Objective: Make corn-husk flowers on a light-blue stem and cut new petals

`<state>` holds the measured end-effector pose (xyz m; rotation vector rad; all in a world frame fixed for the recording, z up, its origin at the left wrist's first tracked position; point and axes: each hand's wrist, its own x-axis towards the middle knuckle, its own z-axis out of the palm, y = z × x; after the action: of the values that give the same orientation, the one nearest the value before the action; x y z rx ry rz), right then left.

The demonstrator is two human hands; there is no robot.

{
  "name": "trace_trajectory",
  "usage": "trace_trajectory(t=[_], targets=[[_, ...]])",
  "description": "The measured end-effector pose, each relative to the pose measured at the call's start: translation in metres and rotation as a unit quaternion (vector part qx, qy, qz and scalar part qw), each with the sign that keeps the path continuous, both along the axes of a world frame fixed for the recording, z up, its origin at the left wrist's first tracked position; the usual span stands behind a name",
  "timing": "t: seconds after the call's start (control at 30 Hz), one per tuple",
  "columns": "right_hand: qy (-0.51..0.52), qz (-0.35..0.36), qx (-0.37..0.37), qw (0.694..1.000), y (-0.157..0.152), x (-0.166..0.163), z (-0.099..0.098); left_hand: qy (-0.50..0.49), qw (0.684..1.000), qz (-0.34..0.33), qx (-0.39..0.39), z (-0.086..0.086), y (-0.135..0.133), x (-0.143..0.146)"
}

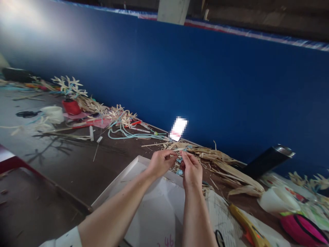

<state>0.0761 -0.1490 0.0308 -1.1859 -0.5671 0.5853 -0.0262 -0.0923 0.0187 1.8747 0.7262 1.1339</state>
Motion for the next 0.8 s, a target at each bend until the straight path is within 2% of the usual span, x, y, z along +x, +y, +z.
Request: trace_trajectory(t=[0.3,0.5,0.8], targets=[[-0.024,0.013,-0.006,1.000,-0.0002,0.0020,-0.0050,0.005,1.000,-0.011,-0.017,0.0007,0.0010,-0.0014],[0.018,-0.012,0.013,1.000,-0.0002,0.0008,-0.0016,0.016,1.000,0.009,-0.005,0.0047,-0.0016,-0.0040],[0.020,-0.029,0.016,0.999,-0.0007,-0.0004,0.0028,-0.009,0.999,-0.021,0.023,0.0086,-0.0047,-0.0060]])
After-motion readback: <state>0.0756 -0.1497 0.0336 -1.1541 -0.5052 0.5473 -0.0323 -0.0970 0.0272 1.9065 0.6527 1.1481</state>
